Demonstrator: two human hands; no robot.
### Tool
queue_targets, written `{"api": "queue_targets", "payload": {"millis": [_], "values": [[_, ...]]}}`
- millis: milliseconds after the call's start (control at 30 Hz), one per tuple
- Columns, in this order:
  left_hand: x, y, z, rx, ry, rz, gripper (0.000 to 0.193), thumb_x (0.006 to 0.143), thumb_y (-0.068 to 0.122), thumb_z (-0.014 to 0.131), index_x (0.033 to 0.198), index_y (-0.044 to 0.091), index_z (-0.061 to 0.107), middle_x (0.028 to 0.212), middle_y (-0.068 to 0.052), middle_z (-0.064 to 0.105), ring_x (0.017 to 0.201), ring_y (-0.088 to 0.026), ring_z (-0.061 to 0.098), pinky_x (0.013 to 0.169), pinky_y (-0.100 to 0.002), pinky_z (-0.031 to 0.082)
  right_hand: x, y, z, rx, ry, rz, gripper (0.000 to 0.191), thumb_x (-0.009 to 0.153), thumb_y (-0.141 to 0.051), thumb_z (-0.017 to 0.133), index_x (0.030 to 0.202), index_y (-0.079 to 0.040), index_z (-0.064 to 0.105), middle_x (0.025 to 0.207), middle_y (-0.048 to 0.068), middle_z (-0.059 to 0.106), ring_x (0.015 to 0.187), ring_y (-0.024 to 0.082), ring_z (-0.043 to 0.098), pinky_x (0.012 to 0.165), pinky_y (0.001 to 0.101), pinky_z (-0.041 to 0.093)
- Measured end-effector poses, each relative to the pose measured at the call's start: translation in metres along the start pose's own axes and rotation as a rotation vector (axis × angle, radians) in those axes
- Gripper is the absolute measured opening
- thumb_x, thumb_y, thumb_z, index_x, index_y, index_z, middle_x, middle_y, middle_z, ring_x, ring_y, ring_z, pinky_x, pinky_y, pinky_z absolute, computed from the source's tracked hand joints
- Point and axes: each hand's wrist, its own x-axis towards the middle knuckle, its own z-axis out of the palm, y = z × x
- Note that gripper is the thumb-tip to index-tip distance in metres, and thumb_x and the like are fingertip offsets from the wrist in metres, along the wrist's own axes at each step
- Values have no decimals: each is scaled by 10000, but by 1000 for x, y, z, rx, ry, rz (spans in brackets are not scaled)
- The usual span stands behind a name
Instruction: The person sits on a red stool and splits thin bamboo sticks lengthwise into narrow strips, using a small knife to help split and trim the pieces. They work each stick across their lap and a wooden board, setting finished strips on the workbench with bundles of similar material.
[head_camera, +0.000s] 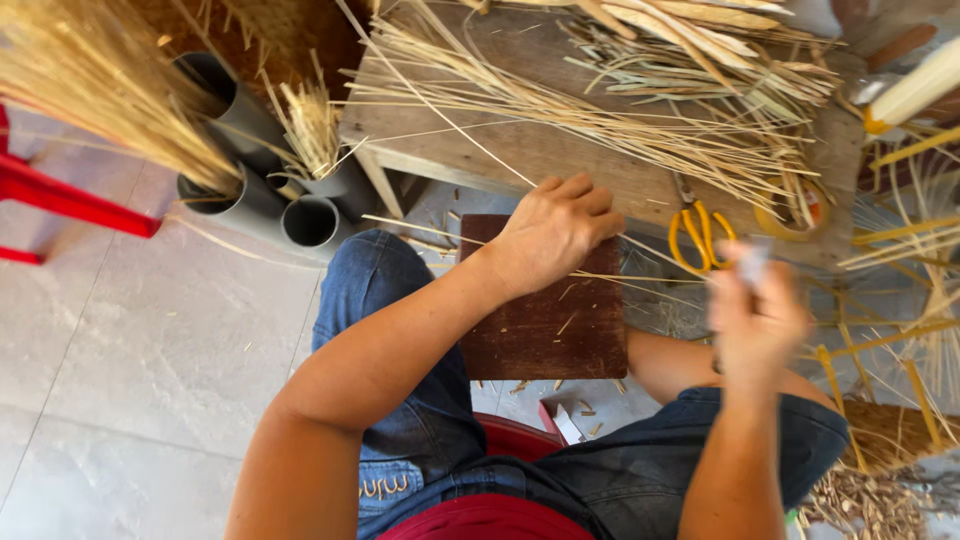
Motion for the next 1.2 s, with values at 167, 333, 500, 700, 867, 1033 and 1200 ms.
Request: {"api": "queue_targets", "payload": {"millis": [167,333,500,700,867,1033,1200], "values": [[18,16,-14,116,133,139,249,790,191,697,1032,162,751,1007,-1,652,1127,-225,606,1018,-455,427,5,4,22,-385,-110,-285,124,920,-63,801,1020,-70,729,878,77,637,760,206,620,685,328,474],[15,46,-27,17,412,203,273,858,183,810,1123,162,746,1126,-23,692,1127,-242,620,987,-447,440,14,8,12,-198,50,-262,58,950,-49,755,988,-50,712,865,36,646,743,143,621,664,302,486],[23,56,1,-453,285,-140,254,919,110,801,1159,59,737,1064,-98,739,960,-269,707,848,-372,571,5,19,16,295,-8,212,37,975,-80,711,995,-55,732,643,-53,557,521,21,458,465,212,342],[25,61,44,-916,278,-376,173,974,75,709,1139,31,736,1013,-65,770,905,-117,743,785,-249,597,-16,33,46,380,-166,204,78,983,-100,720,1024,-40,693,656,-37,568,506,22,467,427,211,344],[23,43,37,-832,272,-378,148,1015,46,660,1139,41,741,1001,-60,739,837,-105,728,734,-227,574,-8,19,19,473,-175,221,290,1098,-233,506,1201,-46,702,758,-7,592,546,38,493,476,201,389],[25,33,27,-738,135,-289,191,1009,30,671,1172,72,761,861,-81,675,738,-141,673,684,-265,555,0,-10,-7,478,-269,186,419,1089,-193,477,1482,-51,506,735,28,595,584,56,499,535,193,414],[23,39,23,-760,-6,-106,273,956,5,637,1201,82,732,945,-72,720,851,-151,725,754,-277,583,2,-16,-5,551,-407,179,511,1059,-136,510,1548,-92,370,774,39,620,587,59,504,539,191,423]]}}
